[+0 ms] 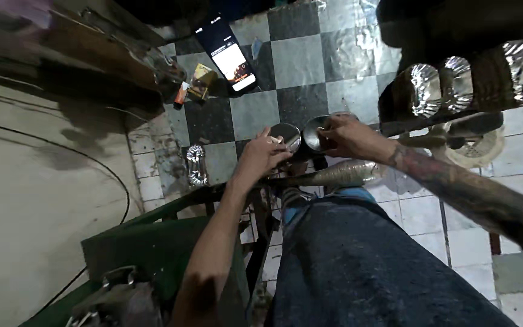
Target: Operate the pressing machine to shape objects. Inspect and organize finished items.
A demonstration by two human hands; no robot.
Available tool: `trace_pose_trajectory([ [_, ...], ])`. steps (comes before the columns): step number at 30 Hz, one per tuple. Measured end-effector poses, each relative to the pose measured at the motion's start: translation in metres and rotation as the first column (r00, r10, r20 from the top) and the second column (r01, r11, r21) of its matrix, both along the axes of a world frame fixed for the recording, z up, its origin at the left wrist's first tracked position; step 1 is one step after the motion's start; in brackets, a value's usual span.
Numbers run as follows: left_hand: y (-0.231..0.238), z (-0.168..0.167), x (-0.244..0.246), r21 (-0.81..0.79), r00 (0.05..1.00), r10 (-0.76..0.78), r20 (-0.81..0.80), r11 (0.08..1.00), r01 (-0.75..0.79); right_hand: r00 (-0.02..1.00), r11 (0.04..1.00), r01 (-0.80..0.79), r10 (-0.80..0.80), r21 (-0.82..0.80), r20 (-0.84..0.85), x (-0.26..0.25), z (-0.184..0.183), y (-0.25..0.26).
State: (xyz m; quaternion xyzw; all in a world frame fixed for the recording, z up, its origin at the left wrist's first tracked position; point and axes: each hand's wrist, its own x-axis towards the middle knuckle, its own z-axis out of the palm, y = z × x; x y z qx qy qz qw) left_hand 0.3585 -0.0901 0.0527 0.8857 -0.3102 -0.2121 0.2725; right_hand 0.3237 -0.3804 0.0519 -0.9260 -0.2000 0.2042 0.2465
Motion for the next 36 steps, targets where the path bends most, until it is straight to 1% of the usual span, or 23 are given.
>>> trace_pose_trajectory([
  [2, 0.002, 0.006, 0.011, 0.049, 0.997, -0.028, -0.069, 0.998, 0.031, 0.980, 0.987, -0.152, 0.157, 0.048, -0.120, 0.028, 0.003, -0.015],
  [4, 0.000, 0.015, 0.016, 0.139, 0.991, -0.030, -0.128, 0.989, 0.048, 0.935, 0.976, -0.202, 0.217, 0.079, -0.282, 0.050, 0.011, -0.021],
  [7, -0.003, 0.015, 0.023, 0.225, 0.986, -0.101, -0.135, 0.966, 0.130, 0.912, 0.965, -0.233, 0.260, 0.121, -0.318, 0.067, 0.006, -0.025],
  [9, -0.007, 0.009, 0.015, 0.149, 0.991, -0.129, -0.036, 0.980, 0.133, 0.917, 0.962, -0.247, 0.272, 0.118, -0.292, 0.066, 0.003, -0.026],
  [11, -0.014, -0.006, -0.011, 0.143, 0.991, -0.085, 0.107, 0.987, 0.069, 0.948, 0.969, -0.232, 0.244, 0.080, -0.202, 0.045, 0.001, -0.022],
  [13, -0.019, -0.022, -0.027, 0.150, 0.965, -0.029, 0.259, 0.989, -0.010, 0.987, 0.986, -0.162, 0.161, 0.031, 0.013, 0.010, -0.007, -0.013],
  [15, -0.020, -0.014, -0.036, 0.096, 0.934, 0.027, 0.357, 0.993, -0.066, 0.967, 0.998, -0.067, 0.062, 0.012, 0.248, -0.018, -0.016, -0.007],
  [16, -0.022, -0.001, -0.046, 0.011, 0.926, 0.118, 0.358, 0.991, -0.130, 0.949, 0.999, -0.021, 0.007, 0.041, 0.317, -0.029, -0.013, -0.004],
  [17, -0.024, 0.016, -0.061, -0.126, 0.914, 0.273, 0.299, 0.961, -0.246, 0.922, 0.993, 0.040, -0.080, 0.114, 0.378, -0.039, -0.002, 0.000],
  [18, -0.027, 0.034, -0.079, -0.289, 0.884, 0.450, 0.126, 0.869, -0.401, 0.894, 0.962, 0.127, -0.216, 0.240, 0.393, -0.050, 0.015, 0.007],
  [19, -0.030, 0.046, -0.096, -0.426, 0.823, 0.552, -0.136, 0.717, -0.552, 0.861, 0.883, 0.236, -0.383, 0.405, 0.334, -0.063, 0.034, 0.017],
  [20, -0.032, 0.050, -0.111, -0.506, 0.742, 0.537, -0.402, 0.545, -0.669, 0.835, 0.763, 0.345, -0.516, 0.547, 0.194, -0.076, 0.052, 0.027],
  [21, -0.035, 0.046, -0.124, -0.526, 0.654, 0.469, -0.594, 0.389, -0.756, 0.812, 0.625, 0.430, -0.583, 0.652, 0.023, -0.087, 0.064, 0.038],
  [22, -0.041, 0.038, -0.133, -0.511, 0.587, 0.404, -0.702, 0.289, -0.810, 0.803, 0.509, 0.484, -0.581, 0.712, -0.131, -0.094, 0.067, 0.049],
  [23, -0.049, 0.029, -0.140, -0.483, 0.535, 0.358, -0.766, 0.230, -0.845, 0.811, 0.445, 0.510, -0.535, 0.736, -0.238, -0.100, 0.064, 0.058],
  [24, -0.056, 0.024, -0.147, -0.451, 0.487, 0.326, -0.810, 0.186, -0.873, 0.826, 0.422, 0.522, -0.466, 0.741, -0.316, -0.102, 0.058, 0.061],
  [27, -0.060, 0.036, -0.164, -0.363, 0.377, 0.272, -0.886, 0.102, -0.926, 0.875, 0.444, 0.483, -0.219, 0.754, -0.432, -0.102, 0.058, 0.041],
  [30, -0.065, 0.026, -0.172, -0.359, 0.374, 0.296, -0.879, 0.105, -0.927, 0.900, 0.560, 0.396, -0.079, 0.728, -0.429, -0.108, 0.062, 0.025],
  [31, -0.065, 0.021, -0.177, -0.337, 0.346, 0.247, -0.905, 0.081, -0.938, 0.878, 0.550, 0.429, -0.069, 0.717, -0.473, -0.112, 0.058, 0.024],
  [33, -0.069, 0.012, -0.186, -0.253, 0.253, 0.070, -0.965, 0.003, -0.967, 0.788, 0.450, 0.556, -0.015, 0.699, -0.616, -0.116, 0.047, 0.017],
  [34, -0.073, 0.000, -0.189, -0.219, 0.219, -0.009, -0.976, 0.023, -0.975, 0.742, 0.433, 0.600, 0.014, 0.673, -0.671, -0.117, 0.039, 0.014],
  [35, -0.079, -0.017, -0.189, -0.167, 0.168, 0.009, -0.986, 0.081, -0.983, 0.709, 0.460, 0.625, 0.004, 0.631, -0.705, -0.117, 0.027, 0.010],
  [36, -0.084, -0.042, -0.185, -0.145, 0.170, 0.116, -0.979, 0.194, -0.970, 0.695, 0.540, 0.625, -0.056, 0.564, -0.717, -0.115, 0.011, 0.004],
])
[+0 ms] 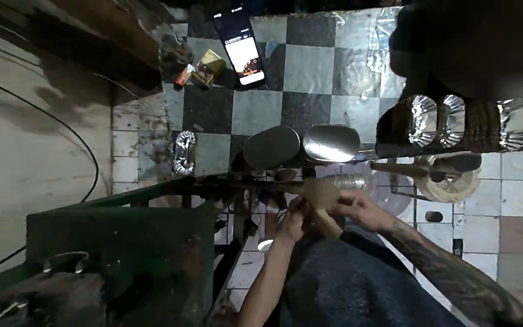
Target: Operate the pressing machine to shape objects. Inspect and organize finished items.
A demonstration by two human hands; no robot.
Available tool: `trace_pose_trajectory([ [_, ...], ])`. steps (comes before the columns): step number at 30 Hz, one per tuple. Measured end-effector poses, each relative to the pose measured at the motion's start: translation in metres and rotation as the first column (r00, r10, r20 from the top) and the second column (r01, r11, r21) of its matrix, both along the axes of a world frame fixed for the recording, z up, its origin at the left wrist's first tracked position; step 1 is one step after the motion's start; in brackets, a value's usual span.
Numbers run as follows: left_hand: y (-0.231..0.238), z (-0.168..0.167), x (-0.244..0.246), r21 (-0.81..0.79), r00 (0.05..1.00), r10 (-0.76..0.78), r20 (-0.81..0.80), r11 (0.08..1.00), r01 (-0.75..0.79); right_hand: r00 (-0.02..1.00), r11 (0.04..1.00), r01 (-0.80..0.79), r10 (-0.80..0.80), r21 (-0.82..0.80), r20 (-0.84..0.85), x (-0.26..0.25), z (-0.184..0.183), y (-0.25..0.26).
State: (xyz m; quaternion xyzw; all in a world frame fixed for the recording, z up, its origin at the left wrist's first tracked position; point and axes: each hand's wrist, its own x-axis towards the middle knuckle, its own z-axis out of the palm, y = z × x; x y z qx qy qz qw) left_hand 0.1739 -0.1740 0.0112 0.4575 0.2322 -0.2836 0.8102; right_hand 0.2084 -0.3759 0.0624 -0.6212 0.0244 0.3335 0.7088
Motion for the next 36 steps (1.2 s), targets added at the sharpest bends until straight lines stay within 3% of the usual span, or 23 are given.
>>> trace_pose_trajectory([
  [1, -0.004, -0.029, 0.006, 0.186, 0.986, -0.158, 0.046, 0.971, 0.147, 0.998, 0.986, -0.063, 0.064, -0.157, 0.006, 0.001, -0.019, -0.009],
  [2, -0.008, -0.056, 0.012, 0.412, 0.918, -0.390, 0.074, 0.850, 0.328, 0.982, 0.927, -0.168, 0.188, -0.335, 0.028, 0.000, -0.037, -0.022],
  [4, -0.028, -0.088, 0.029, 0.749, 0.598, -0.801, -0.005, 0.393, 0.533, 0.869, 0.685, -0.411, 0.494, -0.602, -0.032, -0.012, -0.044, -0.040],
  [5, -0.048, -0.095, 0.037, 0.804, 0.477, -0.877, -0.059, 0.241, 0.544, 0.794, 0.562, -0.506, 0.600, -0.654, -0.099, -0.023, -0.036, -0.043],
  [6, -0.069, -0.102, 0.045, 0.800, 0.444, -0.894, -0.065, 0.219, 0.559, 0.720, 0.458, -0.593, 0.670, -0.662, -0.181, -0.032, -0.026, -0.043],
  [8, -0.102, -0.112, 0.060, 0.739, 0.521, -0.851, -0.068, 0.308, 0.599, 0.600, 0.320, -0.704, 0.746, -0.634, -0.289, -0.045, -0.012, -0.038],
  [11, -0.108, -0.094, 0.075, 0.677, 0.522, -0.844, -0.118, 0.316, 0.664, 0.499, 0.217, -0.762, 0.797, -0.610, -0.340, -0.049, -0.008, -0.031],
  [13, -0.085, -0.066, 0.070, 0.713, 0.530, -0.847, -0.042, 0.346, 0.610, 0.449, 0.187, -0.781, 0.831, -0.595, -0.328, -0.047, -0.009, -0.028],
  [16, -0.028, -0.007, 0.047, 0.844, 0.711, -0.686, 0.155, 0.466, 0.265, 0.393, 0.182, -0.750, 0.896, -0.636, -0.206, -0.039, -0.009, -0.025],
  [18, 0.018, 0.042, 0.023, 0.852, 0.816, -0.445, 0.370, 0.512, -0.107, 0.314, 0.118, -0.747, 0.930, -0.655, -0.191, -0.030, 0.000, -0.007],
  [19, 0.040, 0.061, 0.010, 0.808, 0.822, -0.313, 0.477, 0.525, -0.269, 0.279, 0.086, -0.725, 0.944, -0.683, -0.177, -0.025, 0.006, 0.006],
  [21, 0.082, 0.081, -0.009, 0.675, 0.790, -0.021, 0.613, 0.532, -0.510, 0.224, 0.092, -0.625, 0.972, -0.775, -0.065, -0.014, 0.010, 0.039],
  [23, 0.127, 0.090, -0.008, 0.588, 0.711, 0.187, 0.677, 0.444, -0.677, 0.185, 0.176, -0.558, 0.979, -0.811, 0.085, -0.007, 0.020, 0.077],
  [25, 0.175, 0.102, 0.010, 0.521, 0.579, 0.265, 0.771, 0.260, -0.813, 0.146, 0.206, -0.528, 0.978, -0.824, 0.151, -0.003, 0.031, 0.114],
  [27, 0.221, 0.112, 0.025, 0.455, 0.485, 0.259, 0.835, 0.170, -0.874, 0.118, 0.211, -0.499, 0.977, -0.841, 0.175, -0.004, 0.044, 0.145],
  [29, 0.257, 0.119, 0.038, 0.386, 0.426, 0.306, 0.851, 0.184, -0.904, 0.103, 0.207, -0.469, 0.978, -0.858, 0.180, -0.008, 0.051, 0.172],
  [30, 0.266, 0.124, 0.037, 0.416, 0.455, 0.328, 0.828, 0.185, -0.890, 0.100, 0.188, -0.470, 0.982, -0.863, 0.159, -0.011, 0.053, 0.182],
  [32, 0.267, 0.142, 0.016, 0.640, 0.638, 0.333, 0.694, 0.120, -0.759, 0.091, 0.173, -0.473, 0.985, -0.864, 0.147, -0.017, 0.049, 0.200],
  [34, 0.259, 0.148, -0.031, 0.876, 0.835, 0.307, 0.456, 0.011, -0.483, 0.073, 0.152, -0.474, 0.988, -0.867, 0.134, -0.023, 0.042, 0.218],
  [36, 0.277, 0.107, -0.075, 0.952, 0.906, 0.295, 0.302, -0.151, -0.267, 0.026, 0.042, -0.477, 0.999, -0.878, 0.034, -0.029, 0.041, 0.241],
])
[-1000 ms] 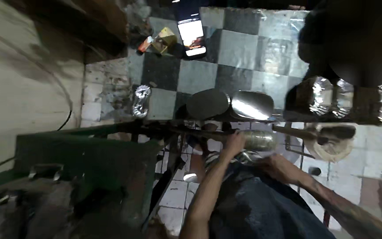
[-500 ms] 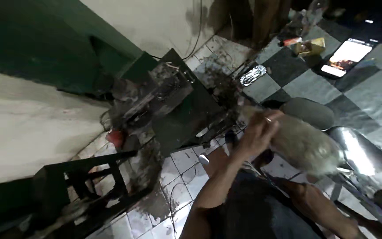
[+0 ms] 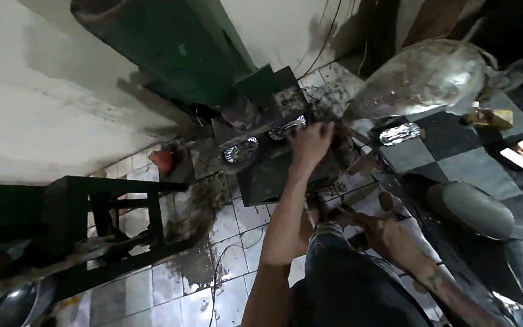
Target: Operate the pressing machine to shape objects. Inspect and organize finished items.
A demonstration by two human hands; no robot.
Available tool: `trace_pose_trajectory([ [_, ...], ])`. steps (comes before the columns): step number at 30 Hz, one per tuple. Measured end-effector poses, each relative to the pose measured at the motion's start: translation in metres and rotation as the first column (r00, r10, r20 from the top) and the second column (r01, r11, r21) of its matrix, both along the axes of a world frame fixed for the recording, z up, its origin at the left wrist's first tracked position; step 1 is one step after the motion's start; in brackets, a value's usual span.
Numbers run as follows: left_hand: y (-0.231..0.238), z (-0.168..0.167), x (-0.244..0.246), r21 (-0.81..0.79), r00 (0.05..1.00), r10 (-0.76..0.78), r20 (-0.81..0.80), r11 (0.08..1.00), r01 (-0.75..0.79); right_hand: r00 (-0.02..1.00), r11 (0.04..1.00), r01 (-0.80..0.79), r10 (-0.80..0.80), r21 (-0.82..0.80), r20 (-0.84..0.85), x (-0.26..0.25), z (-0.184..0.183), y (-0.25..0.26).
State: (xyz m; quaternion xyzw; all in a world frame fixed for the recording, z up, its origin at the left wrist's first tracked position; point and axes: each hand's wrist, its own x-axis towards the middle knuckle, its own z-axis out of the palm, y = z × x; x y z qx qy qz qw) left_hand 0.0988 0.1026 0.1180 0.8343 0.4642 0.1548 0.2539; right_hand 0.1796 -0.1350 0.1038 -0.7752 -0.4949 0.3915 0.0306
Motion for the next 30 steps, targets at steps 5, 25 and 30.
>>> trace_pose_trajectory([
  [5, 0.037, -0.032, -0.079, 0.127, 0.971, 0.051, -0.235, 0.992, -0.022, 0.958, 0.906, -0.249, 0.179, 0.343, 0.223, -0.030, -0.013, 0.069],
  [25, -0.155, -0.126, -0.182, -0.655, 0.916, -0.363, 0.172, 0.653, 0.381, 0.818, 0.820, -0.570, 0.560, 0.051, 0.134, -0.087, 0.052, 0.279],
  [30, -0.151, -0.139, -0.174, -0.913, 0.878, -0.427, 0.215, 0.231, 0.336, 0.636, 0.483, -0.748, 0.328, 0.455, 0.698, 0.144, 0.133, 0.222],
])
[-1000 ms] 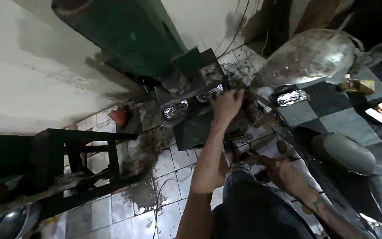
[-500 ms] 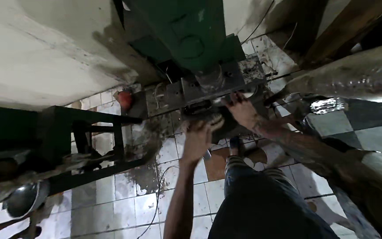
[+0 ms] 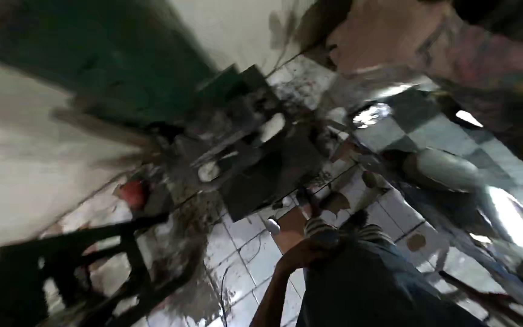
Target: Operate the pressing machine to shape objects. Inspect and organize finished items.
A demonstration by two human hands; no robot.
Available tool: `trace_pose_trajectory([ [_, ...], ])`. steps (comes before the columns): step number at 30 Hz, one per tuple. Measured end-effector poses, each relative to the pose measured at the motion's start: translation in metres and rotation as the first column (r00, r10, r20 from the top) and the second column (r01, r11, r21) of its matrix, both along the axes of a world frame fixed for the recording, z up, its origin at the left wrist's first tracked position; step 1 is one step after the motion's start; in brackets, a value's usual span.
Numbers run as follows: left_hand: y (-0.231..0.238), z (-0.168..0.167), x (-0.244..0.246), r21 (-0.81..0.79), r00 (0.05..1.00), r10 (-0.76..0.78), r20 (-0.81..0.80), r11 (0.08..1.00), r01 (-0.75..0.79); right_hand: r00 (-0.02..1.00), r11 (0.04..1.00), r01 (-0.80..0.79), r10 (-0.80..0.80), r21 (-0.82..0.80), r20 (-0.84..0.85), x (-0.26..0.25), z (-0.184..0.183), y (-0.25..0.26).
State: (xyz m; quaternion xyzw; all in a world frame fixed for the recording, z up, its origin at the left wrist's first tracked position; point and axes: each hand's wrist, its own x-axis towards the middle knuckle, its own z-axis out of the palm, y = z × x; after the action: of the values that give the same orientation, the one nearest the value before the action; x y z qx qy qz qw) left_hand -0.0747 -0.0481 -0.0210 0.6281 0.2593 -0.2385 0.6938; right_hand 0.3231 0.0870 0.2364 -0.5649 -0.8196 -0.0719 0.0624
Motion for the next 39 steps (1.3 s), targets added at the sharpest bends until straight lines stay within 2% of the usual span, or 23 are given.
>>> trace_pose_trajectory([
  [1, 0.003, 0.001, 0.005, 0.142, 0.997, -0.061, -0.050, 0.988, 0.068, 0.989, 0.990, 0.144, -0.144, 0.004, 0.030, 0.007, 0.016, -0.025],
  [2, 0.010, 0.006, 0.017, 0.311, 0.984, -0.124, -0.130, 0.937, 0.159, 0.910, 0.889, 0.412, -0.410, -0.198, 0.054, -0.013, 0.043, -0.054],
  [3, 0.017, 0.019, 0.038, 0.461, 0.970, -0.122, -0.208, 0.863, 0.207, 0.815, 0.783, 0.569, -0.577, -0.250, 0.047, -0.032, 0.051, -0.076],
  [4, 0.023, 0.032, 0.062, 0.612, 0.970, -0.044, -0.238, 0.769, 0.185, 0.772, 0.758, 0.626, -0.635, -0.185, 0.011, -0.044, 0.040, -0.103],
  [5, 0.030, 0.047, 0.089, 0.737, 0.980, 0.061, -0.191, 0.668, 0.103, 0.761, 0.762, 0.641, -0.647, -0.092, -0.053, -0.054, 0.019, -0.140],
  [7, 0.051, 0.065, 0.149, 0.853, 0.984, 0.115, 0.133, 0.492, -0.173, 0.711, 0.718, 0.691, -0.696, -0.089, -0.101, -0.074, -0.024, -0.225],
  [8, 0.061, 0.073, 0.185, 0.861, 0.976, 0.065, 0.206, 0.462, -0.213, 0.632, 0.632, 0.750, -0.772, -0.195, -0.072, -0.087, -0.042, -0.264],
  [9, 0.069, 0.081, 0.223, 0.871, 0.978, 0.012, 0.210, 0.451, -0.193, 0.521, 0.495, 0.802, -0.854, -0.333, -0.016, -0.098, -0.058, -0.296],
  [11, 0.078, 0.087, 0.299, 0.893, 0.975, -0.111, 0.191, 0.433, -0.126, 0.294, 0.104, 0.754, -0.936, -0.649, 0.191, -0.098, -0.098, -0.333],
  [12, 0.083, 0.087, 0.335, 0.897, 0.974, -0.172, 0.148, 0.437, -0.060, 0.219, -0.060, 0.676, -0.935, -0.734, 0.278, -0.092, -0.131, -0.348],
  [13, 0.088, 0.082, 0.367, 0.905, 0.967, -0.235, 0.102, 0.426, 0.007, 0.165, -0.158, 0.598, -0.935, -0.786, 0.313, -0.086, -0.168, -0.365],
  [16, 0.099, 0.061, 0.427, 0.913, 0.939, -0.340, -0.053, 0.364, 0.183, -0.010, -0.246, 0.544, -0.958, -0.802, 0.287, -0.087, -0.281, -0.430],
  [19, 0.106, 0.044, 0.436, 0.885, 0.920, -0.358, -0.162, 0.359, 0.296, -0.048, -0.266, 0.528, -0.957, -0.806, 0.285, -0.091, -0.345, -0.469],
  [22, 0.108, 0.032, 0.433, 0.861, 0.903, -0.362, -0.231, 0.356, 0.363, -0.055, -0.244, 0.551, -0.965, -0.798, 0.258, -0.095, -0.371, -0.480],
  [24, 0.100, 0.024, 0.426, 0.887, 0.908, -0.360, -0.216, 0.317, 0.337, -0.055, -0.250, 0.537, -0.963, -0.806, 0.262, -0.098, -0.363, -0.478],
  [26, 0.098, 0.014, 0.415, 0.953, 0.938, -0.343, -0.051, 0.265, 0.149, -0.048, -0.264, 0.493, -0.960, -0.829, 0.276, -0.087, -0.348, -0.467],
  [28, 0.100, 0.019, 0.413, 0.963, 0.944, -0.330, -0.018, 0.249, 0.105, -0.064, -0.261, 0.412, -0.964, -0.873, 0.258, -0.078, -0.328, -0.455],
  [29, 0.098, 0.027, 0.415, 0.957, 0.942, -0.330, -0.066, 0.245, 0.153, -0.091, -0.229, 0.360, -0.973, -0.904, 0.211, -0.073, -0.316, -0.451],
  [31, 0.085, 0.045, 0.410, 0.950, 0.906, -0.417, -0.072, 0.249, 0.190, -0.160, -0.068, 0.327, -0.987, -0.943, 0.016, -0.065, -0.271, -0.443],
  [33, 0.053, 0.064, 0.405, 0.945, 0.791, -0.607, 0.079, 0.297, 0.134, -0.232, 0.091, 0.539, -0.940, -0.837, -0.251, -0.057, -0.202, -0.432],
  [35, 0.003, 0.072, 0.401, 0.923, 0.550, -0.802, 0.233, 0.360, 0.134, -0.232, 0.091, 0.788, -0.872, -0.608, -0.431, -0.052, -0.155, -0.430],
  [37, -0.043, 0.061, 0.401, 0.917, 0.332, -0.896, 0.295, 0.364, 0.167, -0.123, 0.111, 0.871, -0.894, -0.478, -0.431, -0.033, -0.155, -0.447],
  [39, -0.065, 0.054, 0.403, 0.913, 0.282, -0.934, 0.218, 0.297, 0.278, -0.020, 0.199, 0.812, -0.930, -0.549, -0.366, -0.011, -0.175, -0.467],
])
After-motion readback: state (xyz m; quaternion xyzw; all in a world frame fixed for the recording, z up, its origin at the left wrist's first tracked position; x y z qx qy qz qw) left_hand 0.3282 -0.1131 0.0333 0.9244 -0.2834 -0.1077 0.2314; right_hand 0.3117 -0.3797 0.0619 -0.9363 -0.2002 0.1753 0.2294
